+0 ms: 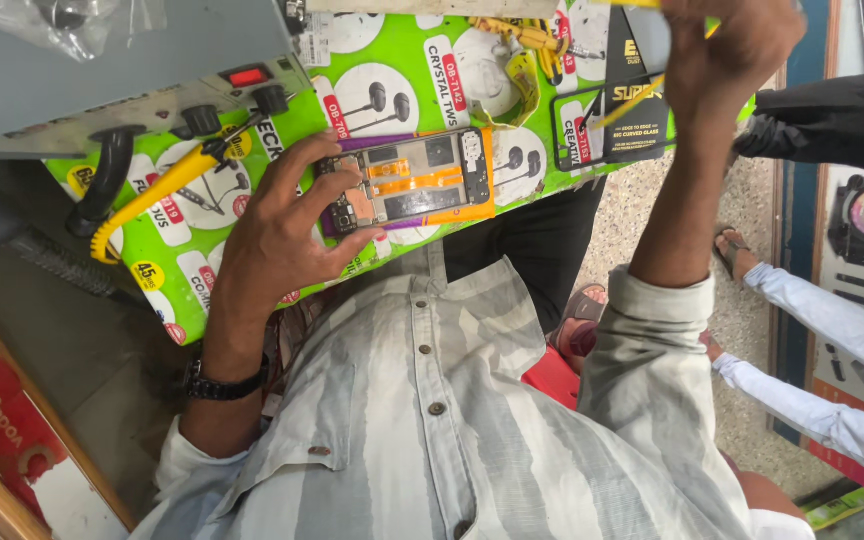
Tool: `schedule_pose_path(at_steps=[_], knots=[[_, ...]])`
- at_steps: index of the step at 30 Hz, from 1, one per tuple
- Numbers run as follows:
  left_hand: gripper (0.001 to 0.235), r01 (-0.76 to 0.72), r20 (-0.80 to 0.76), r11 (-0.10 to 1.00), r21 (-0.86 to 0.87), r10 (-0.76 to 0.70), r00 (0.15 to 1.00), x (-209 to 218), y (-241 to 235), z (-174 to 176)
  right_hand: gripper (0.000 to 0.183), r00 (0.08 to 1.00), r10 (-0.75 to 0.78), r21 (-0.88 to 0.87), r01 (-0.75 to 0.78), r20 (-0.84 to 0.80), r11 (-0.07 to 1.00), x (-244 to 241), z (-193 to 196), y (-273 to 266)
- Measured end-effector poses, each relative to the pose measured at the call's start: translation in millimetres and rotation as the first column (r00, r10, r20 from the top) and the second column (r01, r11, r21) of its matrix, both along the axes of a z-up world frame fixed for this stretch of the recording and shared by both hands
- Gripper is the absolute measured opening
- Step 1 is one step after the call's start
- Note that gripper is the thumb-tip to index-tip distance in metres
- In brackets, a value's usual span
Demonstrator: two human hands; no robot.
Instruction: The person is repairing a smartphone by manipulating its internal components. They use a yellow screwdriver to unscrew and remove parts from the phone's chassis, which is placed on a green box. The person handles small connectors and screws with their fingers, occasionally adjusting the phone's position.
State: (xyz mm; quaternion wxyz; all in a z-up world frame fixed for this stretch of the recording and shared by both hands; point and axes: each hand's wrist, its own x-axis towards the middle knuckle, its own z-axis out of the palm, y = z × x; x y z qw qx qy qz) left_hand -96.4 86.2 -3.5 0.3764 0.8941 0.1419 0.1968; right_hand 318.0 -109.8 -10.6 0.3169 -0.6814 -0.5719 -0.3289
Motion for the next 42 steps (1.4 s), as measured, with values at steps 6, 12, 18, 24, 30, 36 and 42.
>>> schedule_pose_path(at_steps=[6, 12, 18, 24, 30, 36, 42], knots=[[0.057, 0.023, -0.014, 1.000, 0.008, -0.023, 1.000, 1, 0, -2, 0.020, 0.882, 0.377, 0.303, -0.291, -0.282, 0.907, -34, -8, 6], [0.058, 0.063, -0.039, 0.998, 0.003, -0.063, 0.997, -1, 10, 4, 0.016, 0.248, 0.666, 0.685, -0.014, -0.703, 0.728, -98, -15, -14], [0.060, 0.099, -0.043, 0.994, -0.053, -0.101, 0.994, -2, 16, 5, 0.005, -0.240, 0.657, 0.577, 0.329, -0.714, 0.747, -154, -7, -26], [0.058, 0.127, -0.016, 0.988, -0.086, -0.129, 0.992, -9, 19, -2, 0.041, -0.358, 0.549, 0.476, 0.277, -0.755, 0.835, -208, 8, -22], [0.055, 0.144, 0.033, 0.986, -0.083, -0.142, 0.989, -11, 23, -4, 0.055, -0.231, 0.248, 0.216, 0.155, -0.941, 0.964, -248, -1, -10], [0.052, 0.132, 0.022, 0.989, -0.073, -0.130, 0.991, -12, 22, -6, 0.052, -0.102, 0.099, 0.094, 0.052, -0.990, 0.994, -264, -6, 1], [0.048, 0.125, -0.001, 0.990, -0.065, -0.126, 0.992, -12, 21, -9, 0.052, -0.058, 0.028, 0.026, 0.032, -0.998, 0.999, -270, -9, 8]])
